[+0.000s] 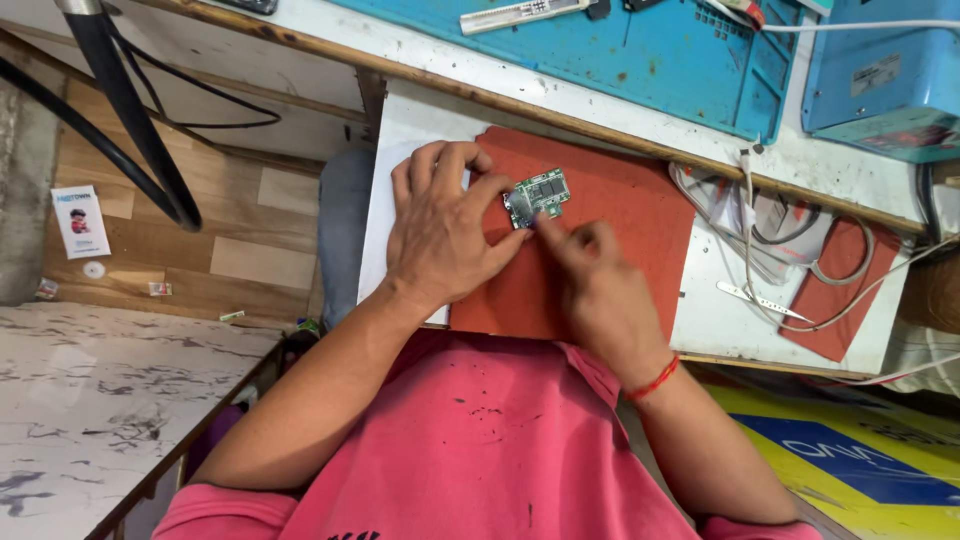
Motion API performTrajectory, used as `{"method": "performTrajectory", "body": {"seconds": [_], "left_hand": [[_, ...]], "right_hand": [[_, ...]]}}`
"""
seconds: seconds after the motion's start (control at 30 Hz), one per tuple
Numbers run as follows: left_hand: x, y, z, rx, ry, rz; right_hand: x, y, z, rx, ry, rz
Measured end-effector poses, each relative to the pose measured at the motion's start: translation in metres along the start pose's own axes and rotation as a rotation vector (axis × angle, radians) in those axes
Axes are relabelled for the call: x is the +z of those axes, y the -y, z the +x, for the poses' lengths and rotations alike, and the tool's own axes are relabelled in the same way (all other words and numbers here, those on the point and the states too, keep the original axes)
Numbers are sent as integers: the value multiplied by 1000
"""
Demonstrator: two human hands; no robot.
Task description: The person cleans a small green circuit board with a toothbrush and then uses a hot air gun to apply heat to the board's components. The person holds the board steady with one hand while operating the tool with the other.
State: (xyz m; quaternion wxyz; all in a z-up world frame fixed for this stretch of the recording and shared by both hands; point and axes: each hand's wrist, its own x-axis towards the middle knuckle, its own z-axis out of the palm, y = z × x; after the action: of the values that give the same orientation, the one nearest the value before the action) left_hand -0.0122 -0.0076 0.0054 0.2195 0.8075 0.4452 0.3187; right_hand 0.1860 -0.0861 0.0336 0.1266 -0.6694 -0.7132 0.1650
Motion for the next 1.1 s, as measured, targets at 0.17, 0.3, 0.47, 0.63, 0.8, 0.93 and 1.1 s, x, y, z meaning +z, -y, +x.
{"method": "performTrajectory", "body": {"seconds": [0.17,0.3,0.47,0.63,0.8,0.93,1.1], "left_hand": [[0,0,0,-36,17,-19],[3,0,2,-59,19,-30],[6,4,-4,-80,-5,-28],[6,8,0,-54,-32,-55],[7,7,-6,-53,-34,-43],[7,7,-3,-51,-31,-55],[2,5,-1,-37,-18,0]], "right_hand": [[5,-1,1,-13,32,-41],[0,0,4,53,2,-40],[-1,10,-9,-30,89,-50],[-5,15,-6,-25,54,-66],[-1,9,4,-39,101,-86],[0,8,-8,-23,43,-59],[6,-6,6,-106,-28,-36]]}}
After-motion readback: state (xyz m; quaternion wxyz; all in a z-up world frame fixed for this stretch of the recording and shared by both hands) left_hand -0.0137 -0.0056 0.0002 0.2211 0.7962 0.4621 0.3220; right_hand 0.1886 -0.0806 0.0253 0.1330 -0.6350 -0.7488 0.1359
